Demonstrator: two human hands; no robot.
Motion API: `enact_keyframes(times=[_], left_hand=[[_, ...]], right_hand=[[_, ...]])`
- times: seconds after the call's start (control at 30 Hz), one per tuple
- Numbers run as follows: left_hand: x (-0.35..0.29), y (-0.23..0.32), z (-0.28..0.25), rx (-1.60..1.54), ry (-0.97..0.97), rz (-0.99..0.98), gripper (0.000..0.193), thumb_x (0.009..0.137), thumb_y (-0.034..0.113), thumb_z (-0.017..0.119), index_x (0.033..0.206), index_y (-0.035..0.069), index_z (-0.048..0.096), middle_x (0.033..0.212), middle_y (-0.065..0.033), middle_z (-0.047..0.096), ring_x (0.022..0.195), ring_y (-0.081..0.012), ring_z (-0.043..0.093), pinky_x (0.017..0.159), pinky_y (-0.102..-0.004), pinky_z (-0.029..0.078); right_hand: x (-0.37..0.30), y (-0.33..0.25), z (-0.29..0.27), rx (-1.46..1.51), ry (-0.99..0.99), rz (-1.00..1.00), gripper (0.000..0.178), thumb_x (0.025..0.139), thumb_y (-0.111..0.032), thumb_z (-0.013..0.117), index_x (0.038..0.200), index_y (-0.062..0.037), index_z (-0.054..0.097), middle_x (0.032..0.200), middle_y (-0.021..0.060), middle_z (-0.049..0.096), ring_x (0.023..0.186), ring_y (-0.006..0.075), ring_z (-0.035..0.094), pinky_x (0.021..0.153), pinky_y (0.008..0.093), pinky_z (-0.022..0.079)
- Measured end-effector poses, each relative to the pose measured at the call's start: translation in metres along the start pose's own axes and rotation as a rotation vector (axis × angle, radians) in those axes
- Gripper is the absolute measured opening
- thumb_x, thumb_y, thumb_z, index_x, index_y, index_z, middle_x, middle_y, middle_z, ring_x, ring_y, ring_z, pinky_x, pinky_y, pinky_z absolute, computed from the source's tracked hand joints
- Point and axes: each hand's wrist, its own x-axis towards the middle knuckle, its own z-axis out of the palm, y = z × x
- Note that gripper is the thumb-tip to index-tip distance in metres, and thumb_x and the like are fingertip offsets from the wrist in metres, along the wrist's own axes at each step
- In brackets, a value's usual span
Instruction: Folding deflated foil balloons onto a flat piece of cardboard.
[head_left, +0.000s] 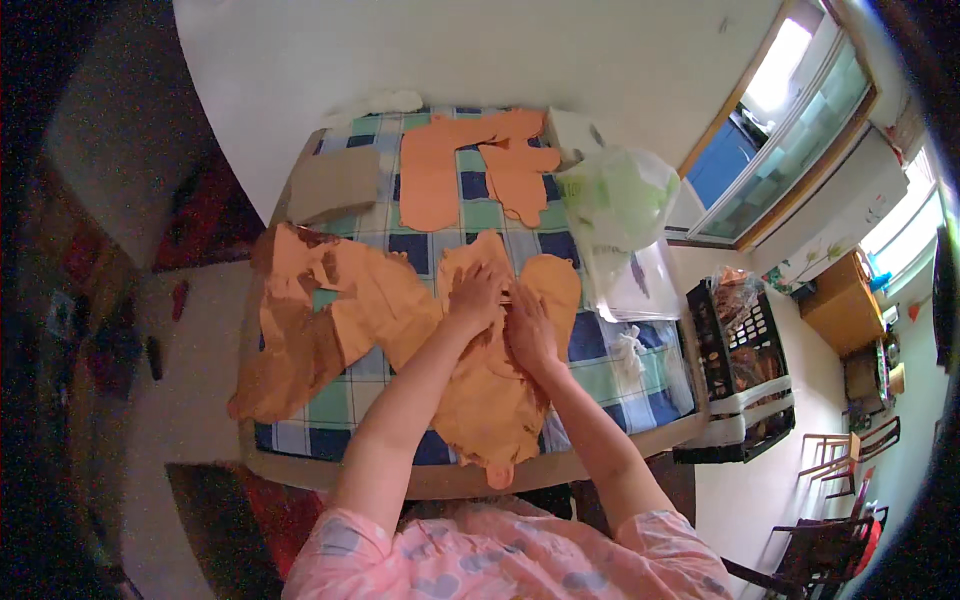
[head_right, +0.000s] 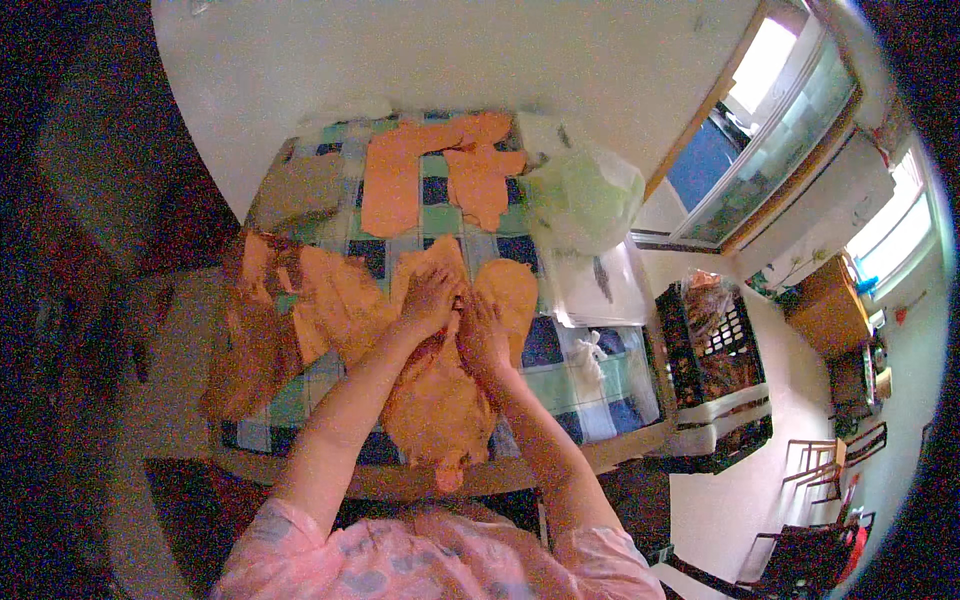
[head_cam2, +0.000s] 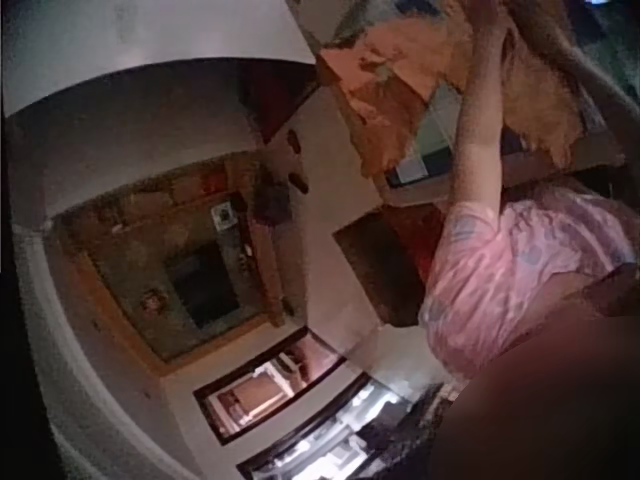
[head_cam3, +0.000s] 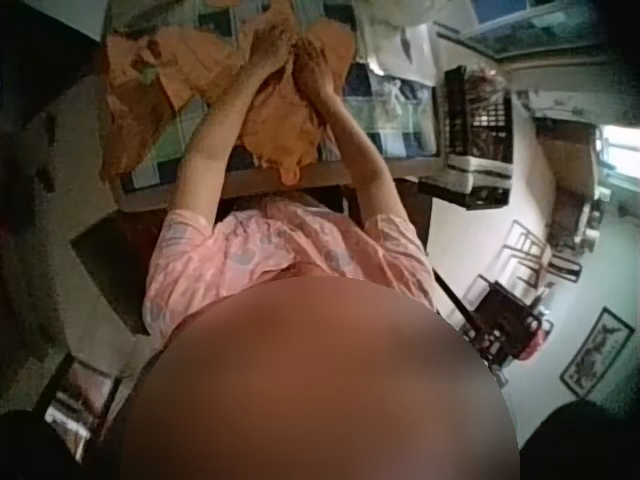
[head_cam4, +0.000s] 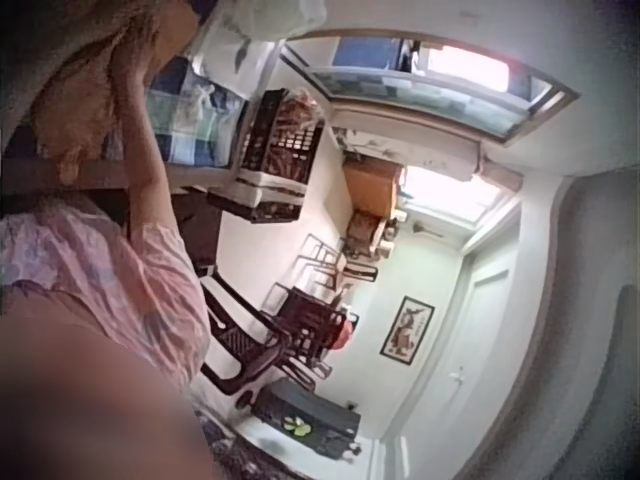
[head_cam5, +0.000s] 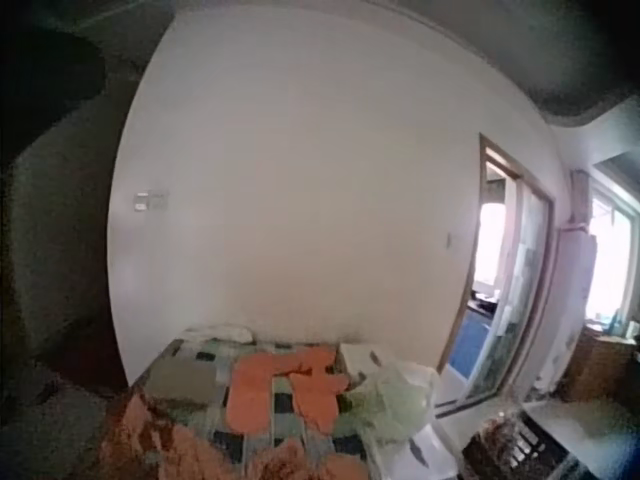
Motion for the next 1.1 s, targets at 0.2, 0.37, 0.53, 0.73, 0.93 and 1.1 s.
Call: enact_keyframes(times=[0.2, 0.37, 0.53, 0.73, 0.93, 1.1], left_hand=[[-0.003, 0.015, -0.025, -0.052, -0.115, 0.113, 0.044, 0.081, 0.019, 0.059, 0.123, 0.009, 0.052, 0.131, -0.0101, 0.049, 0.128, -0.0297, 0.039, 0.102, -0.0543, 0.03], [-0.004, -0.006, -0.014, 0.084, -0.208, 0.217, 0.041, 0.082, 0.017, 0.055, 0.122, 0.008, 0.053, 0.128, -0.0083, 0.051, 0.127, -0.0264, 0.041, 0.103, -0.0487, 0.032], [-0.008, -0.014, -0.007, 0.084, -0.094, 0.229, 0.033, 0.083, 0.015, 0.051, 0.114, 0.006, 0.059, 0.121, -0.0063, 0.056, 0.121, -0.0235, 0.047, 0.102, -0.0421, 0.035], [-0.008, -0.029, -0.004, 0.062, -0.089, 0.263, 0.031, 0.082, 0.013, 0.051, 0.111, 0.005, 0.059, 0.119, -0.0066, 0.057, 0.12, -0.0236, 0.048, 0.099, -0.0415, 0.038], [-0.009, -0.008, -0.021, 0.051, -0.054, 0.227, 0.03, 0.081, 0.017, 0.054, 0.108, 0.005, 0.061, 0.118, -0.009, 0.057, 0.118, -0.0242, 0.049, 0.097, -0.0416, 0.038], [0.016, 0.011, -0.022, -0.033, -0.033, 0.181, 0.034, 0.081, 0.018, 0.056, 0.112, 0.004, 0.06, 0.124, -0.0106, 0.055, 0.122, -0.0268, 0.046, 0.099, -0.0453, 0.037]], right_hand=[[-0.005, 0.005, -0.001, -0.009, -0.209, 0.206, 0.057, 0.087, -0.014, 0.043, 0.139, 0.0068, 0.027, 0.144, 0.0219, 0.032, 0.135, 0.0349, 0.027, 0.113, 0.0446, 0.017], [-0.003, 0.013, 0.019, 0.073, 0.086, 0.079, 0.058, 0.082, -0.005, 0.049, 0.136, 0.0065, 0.03, 0.135, 0.0272, 0.039, 0.128, 0.0414, 0.035, 0.108, 0.0466, 0.027], [-0.006, 0.017, 0.021, 0.036, 0.069, 0.061, 0.056, 0.083, -0.006, 0.05, 0.135, 0.0064, 0.032, 0.137, 0.026, 0.038, 0.128, 0.0403, 0.035, 0.108, 0.0473, 0.027], [0.003, 0.0, -0.006, -0.019, -0.234, 0.154, 0.057, 0.089, -0.016, 0.04, 0.141, 0.0026, 0.027, 0.15, 0.0169, 0.024, 0.141, 0.0303, 0.017, 0.115, 0.0443, 0.012], [-0.001, 0.005, -0.005, -0.086, -0.257, 0.142, 0.058, 0.09, -0.022, 0.043, 0.142, -0.0005, 0.029, 0.15, 0.0147, 0.024, 0.141, 0.0307, 0.016, 0.114, 0.0462, 0.013], [-0.003, 0.008, -0.001, -0.069, -0.224, 0.146, 0.058, 0.09, -0.025, 0.043, 0.142, -0.0012, 0.03, 0.149, 0.0143, 0.026, 0.14, 0.0308, 0.018, 0.114, 0.0461, 0.013]])
